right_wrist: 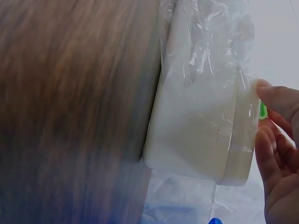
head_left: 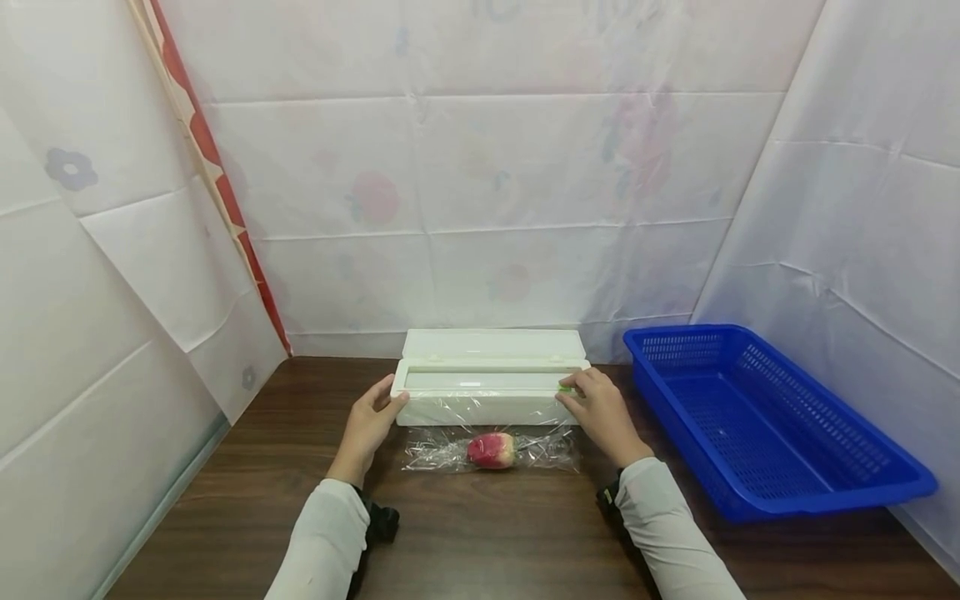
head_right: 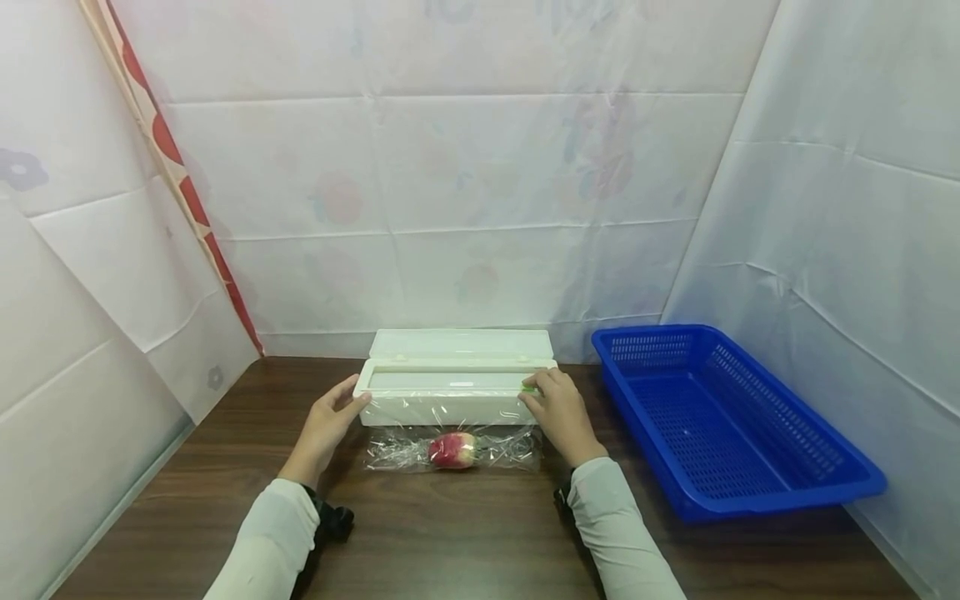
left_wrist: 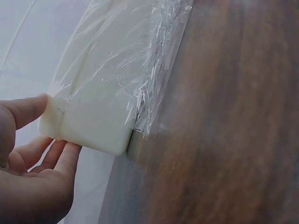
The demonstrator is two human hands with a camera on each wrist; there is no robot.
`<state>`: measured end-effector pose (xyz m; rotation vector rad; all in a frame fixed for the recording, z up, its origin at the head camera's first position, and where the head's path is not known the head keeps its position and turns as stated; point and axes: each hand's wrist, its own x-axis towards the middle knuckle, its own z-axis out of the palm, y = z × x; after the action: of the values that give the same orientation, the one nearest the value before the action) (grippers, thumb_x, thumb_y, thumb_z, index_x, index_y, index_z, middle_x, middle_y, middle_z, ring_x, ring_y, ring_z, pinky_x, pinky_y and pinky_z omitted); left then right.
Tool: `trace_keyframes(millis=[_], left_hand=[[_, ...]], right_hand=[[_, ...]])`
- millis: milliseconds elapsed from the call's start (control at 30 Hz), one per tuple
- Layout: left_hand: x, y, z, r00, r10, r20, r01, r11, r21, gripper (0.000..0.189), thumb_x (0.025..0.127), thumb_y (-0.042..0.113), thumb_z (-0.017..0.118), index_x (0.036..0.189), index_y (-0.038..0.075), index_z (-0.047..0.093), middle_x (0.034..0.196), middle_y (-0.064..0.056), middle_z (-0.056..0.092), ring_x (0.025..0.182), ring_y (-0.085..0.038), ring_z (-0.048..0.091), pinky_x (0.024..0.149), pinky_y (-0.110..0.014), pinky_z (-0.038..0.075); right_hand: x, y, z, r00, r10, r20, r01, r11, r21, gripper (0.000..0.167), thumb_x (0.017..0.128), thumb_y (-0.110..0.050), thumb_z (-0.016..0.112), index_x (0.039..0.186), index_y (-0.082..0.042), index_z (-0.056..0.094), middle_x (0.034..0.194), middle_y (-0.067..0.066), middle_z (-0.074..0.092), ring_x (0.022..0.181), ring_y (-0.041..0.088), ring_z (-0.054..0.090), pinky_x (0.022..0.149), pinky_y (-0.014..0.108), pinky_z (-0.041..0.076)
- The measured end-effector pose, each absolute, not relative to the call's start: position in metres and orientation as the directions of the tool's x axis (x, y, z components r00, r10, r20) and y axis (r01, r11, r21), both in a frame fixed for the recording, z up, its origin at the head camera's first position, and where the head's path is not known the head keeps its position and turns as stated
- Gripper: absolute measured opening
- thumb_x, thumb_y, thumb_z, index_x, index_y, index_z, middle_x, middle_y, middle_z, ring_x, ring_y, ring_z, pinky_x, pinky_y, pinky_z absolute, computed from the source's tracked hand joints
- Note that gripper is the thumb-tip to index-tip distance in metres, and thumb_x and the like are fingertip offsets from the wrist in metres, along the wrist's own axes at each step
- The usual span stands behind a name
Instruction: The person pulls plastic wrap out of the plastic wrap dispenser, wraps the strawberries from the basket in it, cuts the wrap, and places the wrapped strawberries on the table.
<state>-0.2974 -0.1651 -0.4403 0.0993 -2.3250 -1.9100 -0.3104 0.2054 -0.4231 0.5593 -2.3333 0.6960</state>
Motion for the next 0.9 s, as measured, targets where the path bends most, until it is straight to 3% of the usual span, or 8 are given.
trace_keyframes(millis=[900], left_hand=[[-0.2996, -0.1659, -0.4424, -0.991, -0.120, 0.060, 0.036, 0.186, 0.982, 0.063, 0.101, 0.027, 0.063, 0.155, 0.006, 0.036, 0.156, -0.019, 0.037, 0.141, -0.035, 0.039, 0.111, -0.048, 0.037]], right_hand=[[-0.3165, 0.2073, -0.4305, -0.628, -0.259, 0.734, -0.647, 0.698, -0.307, 0.019, 0.080, -0.005, 0.084, 0.094, -0.006, 0.072, 0.089, 0.007, 0.065, 0.081, 0.022, 0.058, 0.071, 0.041, 0.050]])
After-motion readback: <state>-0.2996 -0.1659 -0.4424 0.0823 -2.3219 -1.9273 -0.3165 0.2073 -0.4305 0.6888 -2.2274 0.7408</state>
